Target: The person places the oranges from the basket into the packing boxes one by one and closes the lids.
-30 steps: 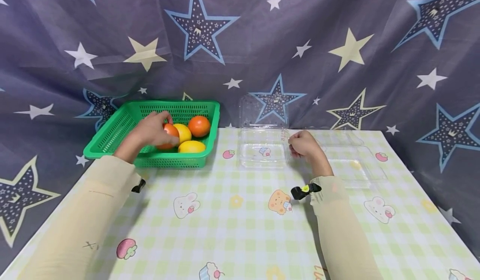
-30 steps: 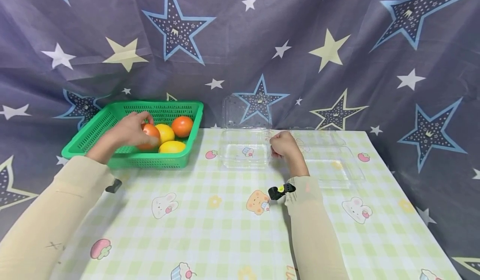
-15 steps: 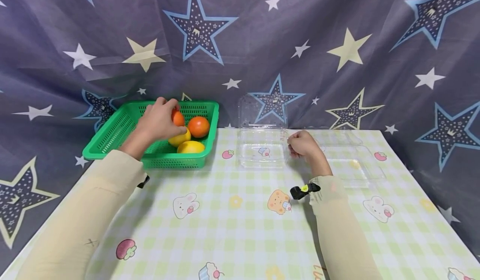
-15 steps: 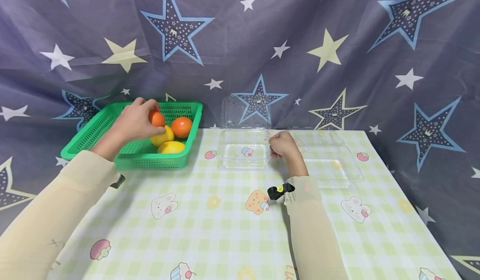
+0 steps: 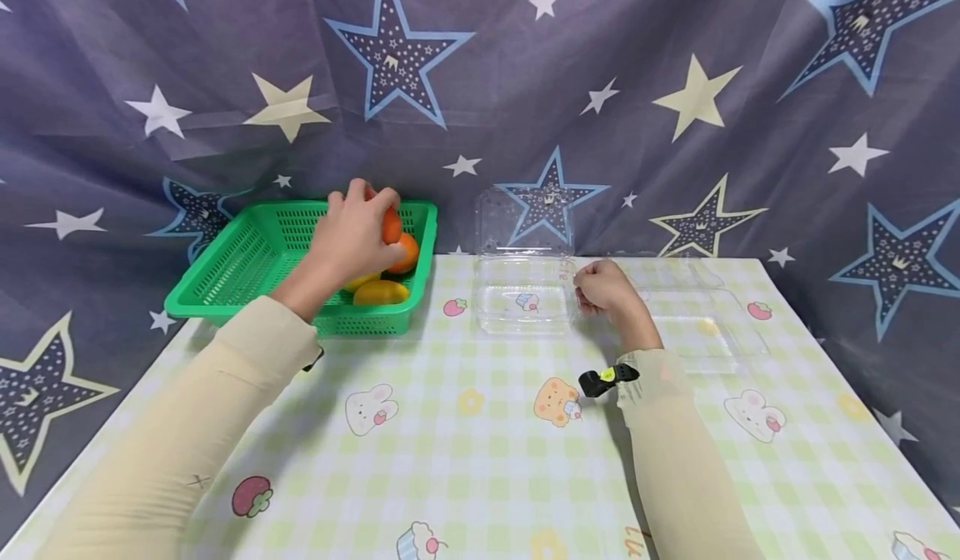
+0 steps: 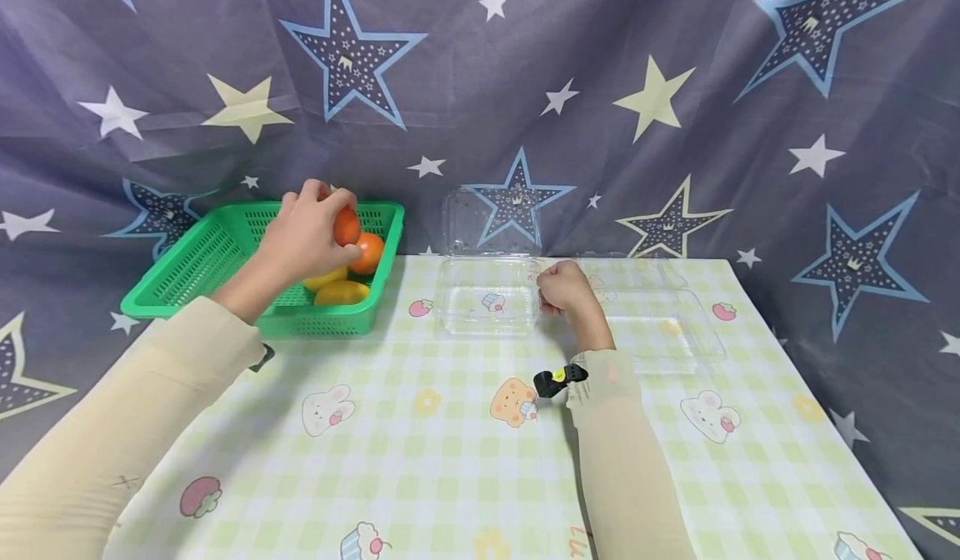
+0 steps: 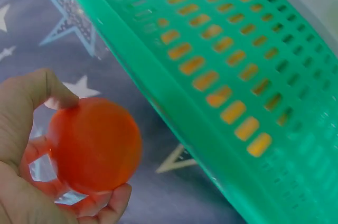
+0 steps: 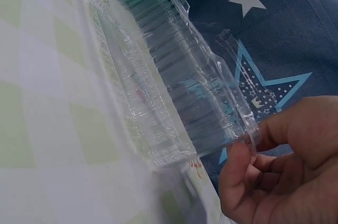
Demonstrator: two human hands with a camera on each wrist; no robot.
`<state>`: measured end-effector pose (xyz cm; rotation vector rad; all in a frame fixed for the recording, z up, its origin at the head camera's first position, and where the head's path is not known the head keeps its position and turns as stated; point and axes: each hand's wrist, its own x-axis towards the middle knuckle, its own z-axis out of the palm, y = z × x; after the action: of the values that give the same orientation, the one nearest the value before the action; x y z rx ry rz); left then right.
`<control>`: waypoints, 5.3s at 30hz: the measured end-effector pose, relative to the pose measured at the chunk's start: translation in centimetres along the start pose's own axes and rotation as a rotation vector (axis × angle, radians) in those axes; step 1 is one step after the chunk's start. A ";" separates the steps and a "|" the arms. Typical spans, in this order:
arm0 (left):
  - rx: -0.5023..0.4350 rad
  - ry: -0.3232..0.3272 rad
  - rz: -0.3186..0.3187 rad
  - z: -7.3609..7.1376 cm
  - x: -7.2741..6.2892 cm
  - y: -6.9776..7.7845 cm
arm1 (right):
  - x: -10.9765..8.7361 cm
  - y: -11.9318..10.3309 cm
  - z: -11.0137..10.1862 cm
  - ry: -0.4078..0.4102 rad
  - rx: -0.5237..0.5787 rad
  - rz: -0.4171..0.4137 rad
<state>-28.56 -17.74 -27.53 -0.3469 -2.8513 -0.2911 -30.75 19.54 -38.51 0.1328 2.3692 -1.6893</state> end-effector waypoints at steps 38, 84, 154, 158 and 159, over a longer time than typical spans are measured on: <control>-0.165 -0.235 0.270 9.7 2.6 10.7 | 0.1 0.2 0.0 0.007 0.010 0.000; 0.007 -0.329 0.335 8.9 2.6 11.5 | 0.2 0.3 0.0 0.010 -0.012 -0.013; 0.000 -0.529 -0.107 5.1 1.9 -8.0 | 0.1 0.3 -0.1 0.024 -0.009 0.002; -0.015 -0.519 -0.108 5.1 1.9 -8.0 | 0.1 0.3 -0.1 0.030 -0.012 -0.005; -0.013 -0.517 -0.103 5.1 2.0 -8.1 | 0.1 0.3 -0.1 0.030 -0.012 -0.006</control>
<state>-33.65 -23.86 -33.13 -0.3148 -3.3840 -0.2718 -30.81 19.76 -38.79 0.1506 2.4035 -1.6873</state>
